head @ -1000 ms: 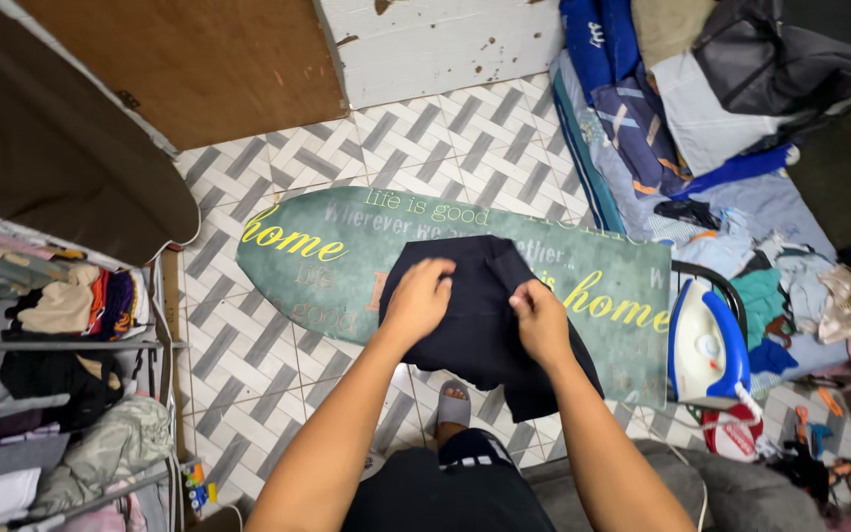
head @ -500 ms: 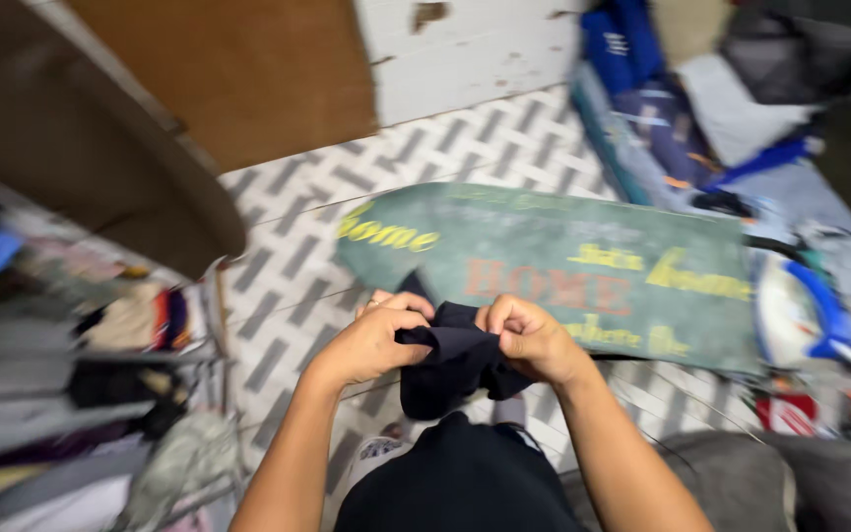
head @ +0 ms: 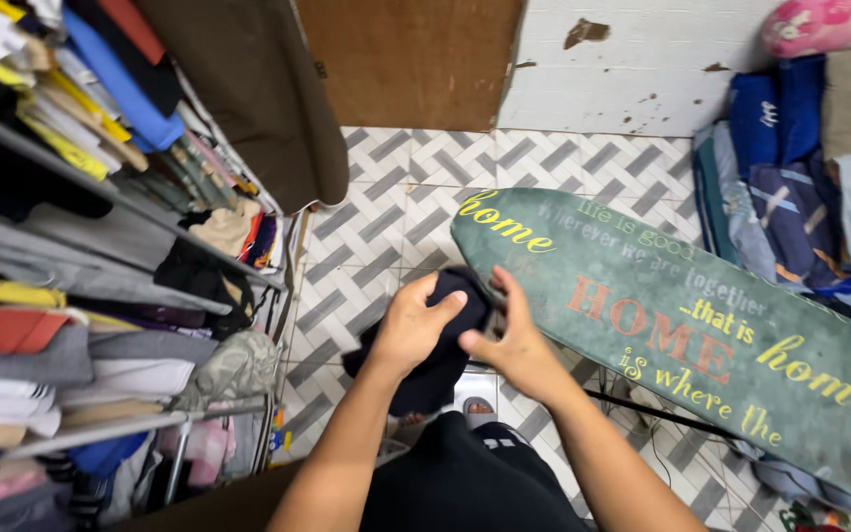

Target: The person irons a pair of black shorts on an ironing board using an iron, smoothing the fabric with one hand while pressing the iron over both sides of the garment.

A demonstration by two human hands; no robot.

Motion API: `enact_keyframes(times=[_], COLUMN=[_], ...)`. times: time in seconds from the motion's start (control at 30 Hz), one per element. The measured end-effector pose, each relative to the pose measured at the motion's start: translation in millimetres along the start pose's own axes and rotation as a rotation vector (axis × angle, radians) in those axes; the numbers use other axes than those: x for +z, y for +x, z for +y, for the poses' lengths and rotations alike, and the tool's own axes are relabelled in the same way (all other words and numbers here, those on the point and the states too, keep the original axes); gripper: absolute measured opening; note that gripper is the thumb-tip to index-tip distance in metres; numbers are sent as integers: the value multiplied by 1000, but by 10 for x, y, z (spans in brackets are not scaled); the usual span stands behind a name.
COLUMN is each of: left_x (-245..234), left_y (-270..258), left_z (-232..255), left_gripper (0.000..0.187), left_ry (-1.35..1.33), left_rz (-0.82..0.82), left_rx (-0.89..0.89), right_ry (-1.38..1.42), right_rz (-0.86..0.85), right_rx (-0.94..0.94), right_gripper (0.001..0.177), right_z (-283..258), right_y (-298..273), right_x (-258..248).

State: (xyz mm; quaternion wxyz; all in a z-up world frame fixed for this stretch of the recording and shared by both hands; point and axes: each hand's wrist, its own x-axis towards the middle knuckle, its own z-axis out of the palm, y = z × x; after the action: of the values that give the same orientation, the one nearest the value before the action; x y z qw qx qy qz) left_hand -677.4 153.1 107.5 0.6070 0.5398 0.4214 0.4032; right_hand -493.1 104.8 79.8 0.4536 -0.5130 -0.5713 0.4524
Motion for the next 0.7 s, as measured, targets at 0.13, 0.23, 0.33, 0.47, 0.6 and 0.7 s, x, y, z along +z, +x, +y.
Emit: enact_keyframes(times=[0.13,0.23,0.33,0.47,0.6,0.7], left_x=[-94,-312,-354,-341,-391,-370], left_y=[32,-16,-50,-75,-16,22], left_z=[-169,-145,-81,-47,-29,-67], left_gripper=[20,25,26,32,34,35], left_ry=[-51,-483,-667,-802,-896,-941], left_rz=[39,48,-89,-282,-211,-209], left_rx=[-105,-162,-271,-275,-188,-152], right_ry=[-97,-223,-619,-686,-601,-551], right_rz=[-67,-52,78,302,331,110], right_rx=[84,190,167,-144,-605,-264], right_gripper=[101,93,56,46,33,28], right_z=[124,255,355,121,-355,-360], right_y=[93,197,335,534,230,157], right_x=[47,-92,-227,-254,-196,-105])
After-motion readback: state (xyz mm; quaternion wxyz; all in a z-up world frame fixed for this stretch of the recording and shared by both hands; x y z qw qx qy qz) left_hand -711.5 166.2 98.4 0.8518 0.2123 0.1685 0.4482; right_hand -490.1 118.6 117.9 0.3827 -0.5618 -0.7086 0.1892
